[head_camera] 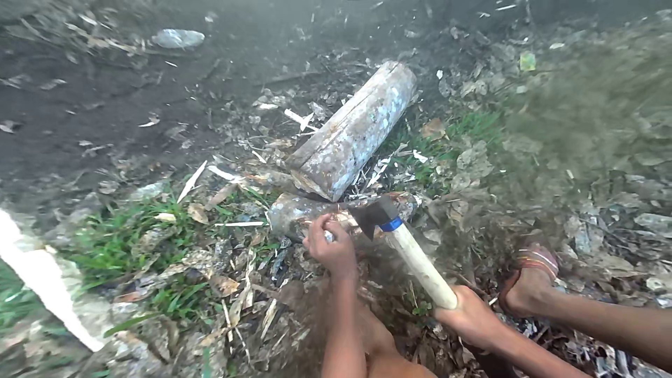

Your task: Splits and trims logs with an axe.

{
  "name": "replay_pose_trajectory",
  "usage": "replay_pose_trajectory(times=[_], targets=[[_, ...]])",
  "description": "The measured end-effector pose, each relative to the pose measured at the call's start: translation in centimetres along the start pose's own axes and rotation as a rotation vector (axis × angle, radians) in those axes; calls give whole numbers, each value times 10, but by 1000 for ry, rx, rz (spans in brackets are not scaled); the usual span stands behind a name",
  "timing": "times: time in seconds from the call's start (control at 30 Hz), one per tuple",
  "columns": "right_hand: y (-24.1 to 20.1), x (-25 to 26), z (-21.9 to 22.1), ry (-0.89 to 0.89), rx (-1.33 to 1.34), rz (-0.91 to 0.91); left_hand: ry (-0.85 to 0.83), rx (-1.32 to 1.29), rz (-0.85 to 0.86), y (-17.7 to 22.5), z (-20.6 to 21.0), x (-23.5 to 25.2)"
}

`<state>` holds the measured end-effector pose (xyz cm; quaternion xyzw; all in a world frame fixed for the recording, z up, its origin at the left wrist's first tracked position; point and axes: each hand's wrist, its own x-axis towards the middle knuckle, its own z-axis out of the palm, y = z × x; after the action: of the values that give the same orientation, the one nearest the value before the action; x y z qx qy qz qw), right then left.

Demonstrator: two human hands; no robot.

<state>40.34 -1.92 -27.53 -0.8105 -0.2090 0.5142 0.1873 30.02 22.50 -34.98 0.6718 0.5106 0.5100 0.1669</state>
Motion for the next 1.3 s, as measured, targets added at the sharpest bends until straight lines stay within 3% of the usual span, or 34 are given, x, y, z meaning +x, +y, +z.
replay_pose_trajectory(times=[0.17,0.23,0.33,0.43,0.67,0.87,1.1,1.3], targets=[[-15,-18,-7,134,-10,-138,8,-25,-177,-3,-9,-1],[-17,-3,-1,176,-51,-158,12,-2,-201,0,-8,3],[2,42,14,94,-108,-82,-5,54,-222,7,-4,10],[20,74,28,38,-130,-30,-49,55,-203,9,-2,15],[20,72,29,73,-171,1,-85,7,-135,3,0,16],[12,64,42,90,-269,80,-156,-173,-127,-1,-7,14],[9,62,47,79,-303,110,-330,-672,-143,9,-21,-6],[20,64,41,48,-165,-6,-124,-703,-145,1,-17,-24]])
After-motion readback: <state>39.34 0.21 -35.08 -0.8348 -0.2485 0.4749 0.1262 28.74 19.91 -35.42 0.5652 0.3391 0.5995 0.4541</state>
